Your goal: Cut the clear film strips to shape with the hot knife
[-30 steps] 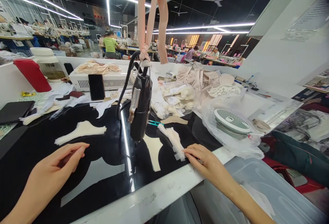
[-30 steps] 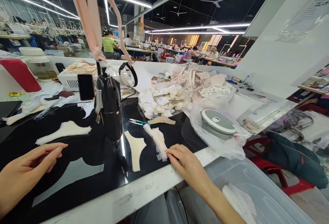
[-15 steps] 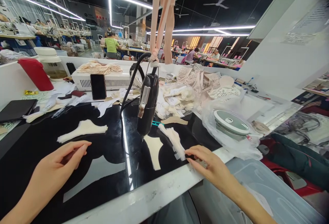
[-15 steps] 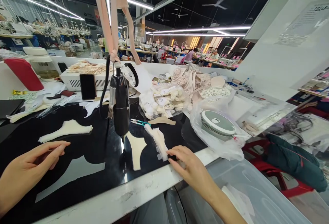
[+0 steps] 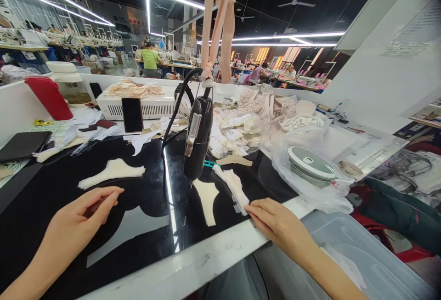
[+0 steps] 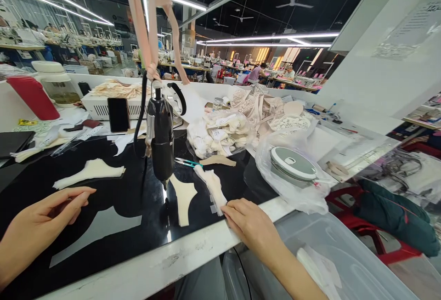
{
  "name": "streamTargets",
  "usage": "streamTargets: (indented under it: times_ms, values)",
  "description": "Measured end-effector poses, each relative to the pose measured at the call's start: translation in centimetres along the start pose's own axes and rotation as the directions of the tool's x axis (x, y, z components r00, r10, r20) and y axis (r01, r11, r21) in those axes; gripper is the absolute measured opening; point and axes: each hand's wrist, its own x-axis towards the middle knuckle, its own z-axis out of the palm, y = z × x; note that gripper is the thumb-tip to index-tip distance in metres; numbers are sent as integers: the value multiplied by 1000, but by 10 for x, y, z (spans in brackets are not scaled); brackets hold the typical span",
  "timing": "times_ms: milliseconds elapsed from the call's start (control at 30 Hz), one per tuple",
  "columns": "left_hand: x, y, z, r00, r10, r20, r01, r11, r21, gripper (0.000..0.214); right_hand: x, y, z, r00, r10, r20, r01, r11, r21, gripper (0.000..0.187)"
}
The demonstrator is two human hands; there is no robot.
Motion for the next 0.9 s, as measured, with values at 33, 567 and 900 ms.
streamTargets:
  times_ms: [33,567,900]
  values:
    - [0,1,0,1000,0,-3,0,1000,-6,54,0,0,-2,1000,-11,2,11,1000,-16,23]
    - [-3,1,-1,999,45,2,-45,999,-19,48,1,3,-3,994,-108,-16,106,989,-106,23]
    - [-4,5,-2,999,18,28,-17,1000,-22,46,3,0,-5,998,70,-8,-69,993,96,24]
